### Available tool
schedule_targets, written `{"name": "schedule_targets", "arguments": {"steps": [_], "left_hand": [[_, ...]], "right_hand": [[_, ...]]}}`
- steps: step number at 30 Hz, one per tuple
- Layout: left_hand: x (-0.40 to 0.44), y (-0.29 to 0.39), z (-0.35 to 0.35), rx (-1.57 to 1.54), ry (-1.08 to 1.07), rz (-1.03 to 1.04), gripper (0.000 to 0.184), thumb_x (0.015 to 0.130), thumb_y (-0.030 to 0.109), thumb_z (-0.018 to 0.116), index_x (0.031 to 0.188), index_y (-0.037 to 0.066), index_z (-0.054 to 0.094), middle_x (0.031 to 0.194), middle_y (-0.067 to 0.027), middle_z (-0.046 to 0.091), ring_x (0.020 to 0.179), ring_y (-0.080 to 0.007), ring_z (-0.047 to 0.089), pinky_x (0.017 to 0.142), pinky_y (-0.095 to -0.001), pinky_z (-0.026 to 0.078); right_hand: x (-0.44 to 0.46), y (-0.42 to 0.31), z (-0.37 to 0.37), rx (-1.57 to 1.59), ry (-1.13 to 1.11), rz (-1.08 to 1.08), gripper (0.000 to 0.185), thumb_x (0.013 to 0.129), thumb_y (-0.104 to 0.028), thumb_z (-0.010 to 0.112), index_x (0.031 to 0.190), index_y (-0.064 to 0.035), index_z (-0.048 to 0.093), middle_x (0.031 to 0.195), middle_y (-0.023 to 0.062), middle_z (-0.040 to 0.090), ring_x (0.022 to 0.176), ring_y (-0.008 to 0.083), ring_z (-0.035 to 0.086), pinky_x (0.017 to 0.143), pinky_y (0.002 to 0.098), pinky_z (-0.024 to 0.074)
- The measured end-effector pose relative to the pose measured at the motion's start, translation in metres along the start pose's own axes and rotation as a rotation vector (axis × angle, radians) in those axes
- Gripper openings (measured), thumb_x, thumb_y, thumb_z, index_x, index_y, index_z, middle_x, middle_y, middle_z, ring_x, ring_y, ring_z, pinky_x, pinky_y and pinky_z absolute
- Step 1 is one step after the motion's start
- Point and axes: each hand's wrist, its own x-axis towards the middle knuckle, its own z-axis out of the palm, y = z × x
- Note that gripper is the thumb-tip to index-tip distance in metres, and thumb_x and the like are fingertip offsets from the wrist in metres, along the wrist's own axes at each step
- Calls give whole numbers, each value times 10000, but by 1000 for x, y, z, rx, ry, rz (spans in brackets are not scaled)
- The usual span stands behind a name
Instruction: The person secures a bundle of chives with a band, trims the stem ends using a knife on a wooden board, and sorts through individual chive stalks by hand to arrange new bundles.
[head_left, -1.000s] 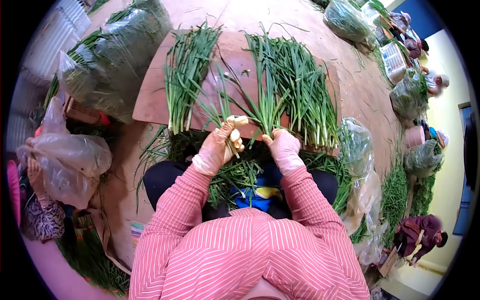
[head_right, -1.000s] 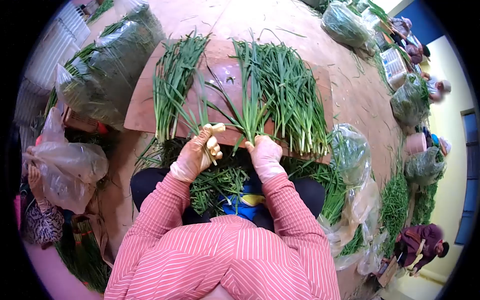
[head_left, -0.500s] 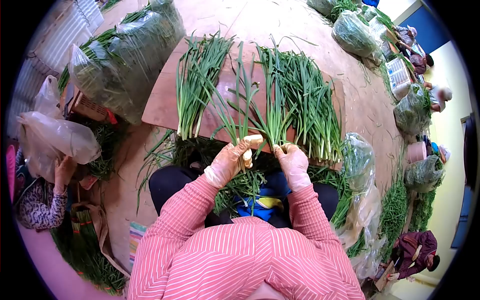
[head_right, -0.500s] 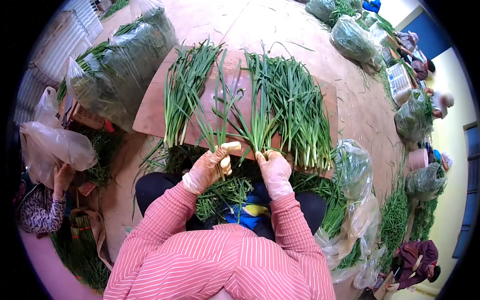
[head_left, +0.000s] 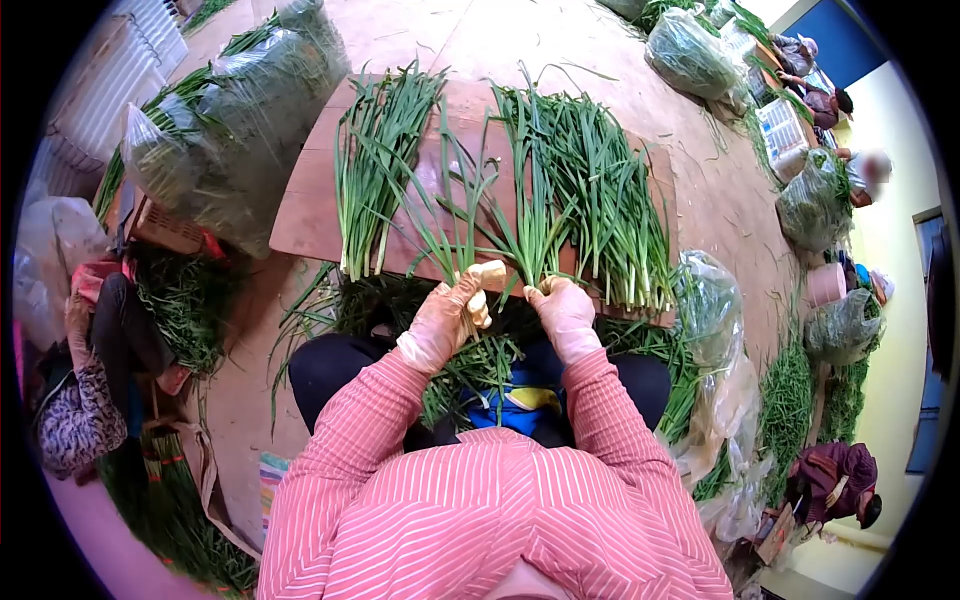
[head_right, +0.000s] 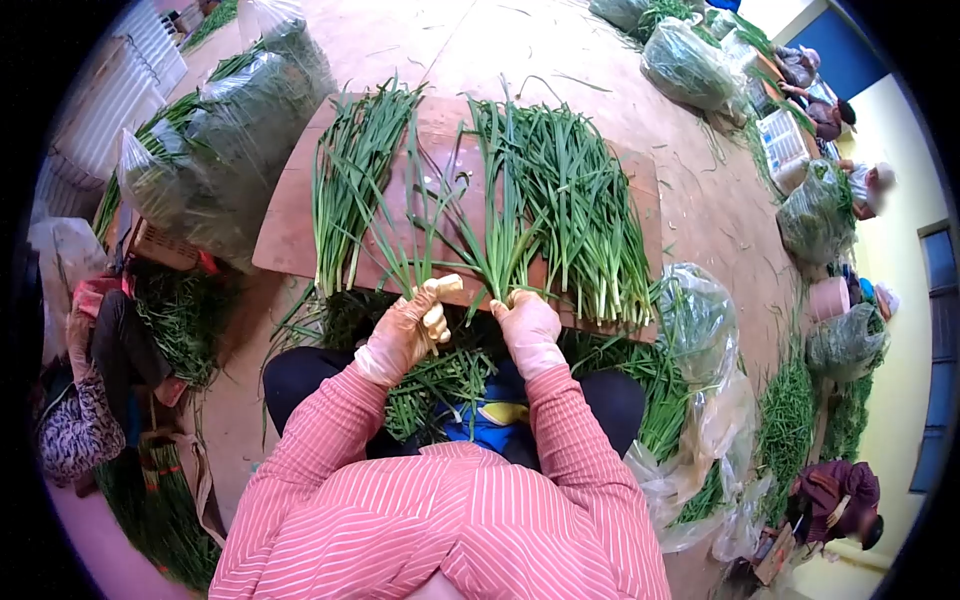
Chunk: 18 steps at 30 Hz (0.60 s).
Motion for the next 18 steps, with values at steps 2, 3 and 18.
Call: {"name": "schedule_targets", "arguments": {"steps": [2, 3, 18], "left_hand": [[-3, 3, 4, -10, 42, -17, 377, 964, 323, 481, 1192, 32, 554, 587, 74, 297, 546, -62, 322, 560, -229, 324], [-2, 3, 4, -6, 64, -18, 375, 961, 327, 489, 1191, 38, 555, 577, 77, 270, 533, -58, 307, 550, -223, 303], [-4, -5, -6, 54, 100, -146, 321, 923, 263, 569, 1141, 30, 597, 623, 56, 469, 547, -68, 436, 551, -222, 375]], "right_hand": [[-1, 3, -1, 150, -14, 52, 326, 788, -390, 679, 772, -66, 651, 665, 93, 638, 617, 224, 611, 591, 341, 466], [-2, 5, -2, 294, -34, 75, 315, 784, -369, 696, 767, -59, 643, 653, 61, 629, 587, 171, 574, 568, 306, 450], [-72, -13, 9, 1320, -395, 225, 190, 861, -228, 639, 845, -54, 565, 725, -7, 577, 566, 44, 465, 495, 195, 355]]}}
